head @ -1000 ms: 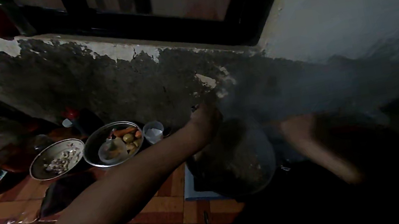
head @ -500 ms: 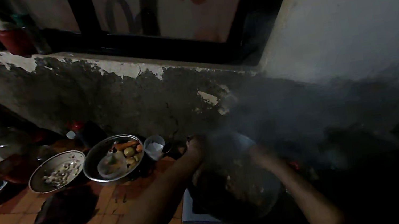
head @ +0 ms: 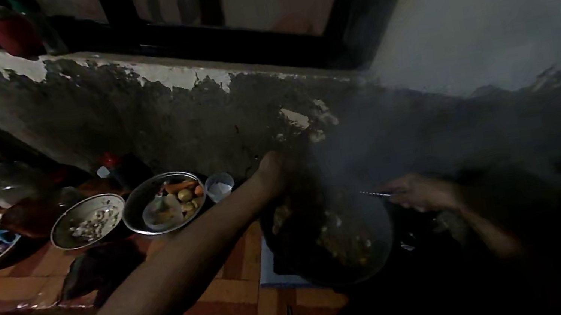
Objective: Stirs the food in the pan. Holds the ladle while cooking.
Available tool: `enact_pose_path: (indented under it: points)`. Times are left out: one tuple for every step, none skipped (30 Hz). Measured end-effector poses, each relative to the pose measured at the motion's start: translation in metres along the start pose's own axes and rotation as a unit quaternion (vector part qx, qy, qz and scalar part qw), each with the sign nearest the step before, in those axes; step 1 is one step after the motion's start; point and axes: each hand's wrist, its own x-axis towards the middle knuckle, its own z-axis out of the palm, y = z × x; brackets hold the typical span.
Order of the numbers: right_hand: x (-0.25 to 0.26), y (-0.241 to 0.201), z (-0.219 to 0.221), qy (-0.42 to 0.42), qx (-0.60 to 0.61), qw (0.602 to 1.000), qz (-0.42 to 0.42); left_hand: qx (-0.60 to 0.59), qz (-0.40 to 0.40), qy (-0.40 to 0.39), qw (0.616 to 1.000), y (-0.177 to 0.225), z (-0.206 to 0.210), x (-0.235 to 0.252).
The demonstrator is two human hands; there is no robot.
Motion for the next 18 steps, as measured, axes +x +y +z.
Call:
enact_pose_path:
  points:
    - [-0.004,0.003,-0.002,0.002,-0.013,1.000,0.000,0.002,0.002,0.005,1.000,0.004,-0.006,-0.007]
    - [-0.009,0.006,-0.002,0.003,-0.022,1.000,0.001,-0.008,0.003,0.009,1.000,0.008,-0.011,-0.014]
    - [-0.013,0.009,-0.001,0.011,-0.027,1.000,-0.003,-0.011,0.006,0.014,1.000,0.010,-0.015,-0.019]
    - [-0.016,0.013,0.001,0.025,-0.036,0.999,-0.011,-0.001,0.009,0.012,1.000,0.013,-0.018,-0.023]
    - [-0.019,0.019,0.005,0.037,-0.051,0.998,-0.021,0.011,0.009,0.006,1.000,0.016,-0.020,-0.026]
    - [-0.022,0.022,0.009,0.049,-0.062,0.996,-0.029,0.022,0.009,-0.006,1.000,0.019,-0.022,-0.030]
    - [-0.028,0.022,0.013,0.059,-0.072,0.995,-0.030,0.028,0.007,-0.017,0.999,0.022,-0.024,-0.034]
    - [-0.035,0.021,0.017,0.069,-0.085,0.994,-0.024,0.036,0.006,-0.022,0.999,0.023,-0.024,-0.036]
    - [-0.042,0.019,0.020,0.081,-0.098,0.992,-0.017,0.052,0.009,-0.019,0.998,0.022,-0.021,-0.036]
    - [-0.048,0.018,0.022,0.096,-0.107,0.989,-0.013,0.065,0.009,-0.022,0.998,0.022,-0.016,-0.035]
    - [-0.054,0.018,0.024,0.117,-0.113,0.987,-0.015,0.077,0.005,-0.027,0.997,0.022,-0.010,-0.032]
    - [-0.058,0.017,0.026,0.142,-0.117,0.983,-0.020,0.082,-0.005,-0.039,0.996,0.021,-0.002,-0.027]
    - [-0.061,0.016,0.028,0.172,-0.127,0.977,-0.024,0.078,-0.015,-0.050,0.996,0.020,0.006,-0.021]
    - [-0.062,0.013,0.031,0.204,-0.142,0.969,-0.020,0.071,-0.025,-0.059,0.995,0.019,0.016,-0.016]
    - [-0.057,0.011,0.036,0.229,-0.159,0.960,-0.008,0.065,-0.031,-0.066,0.995,0.019,0.026,-0.011]
    - [-0.050,0.004,0.040,0.234,-0.178,0.956,0.018,0.049,-0.035,-0.077,0.995,0.019,0.037,-0.006]
    - [-0.042,-0.003,0.046,0.228,-0.203,0.951,0.045,0.027,-0.038,-0.088,0.995,0.020,0.046,-0.002]
    - [-0.031,-0.012,0.051,0.212,-0.226,0.948,0.067,0.011,-0.032,-0.100,0.994,0.021,0.052,0.000]
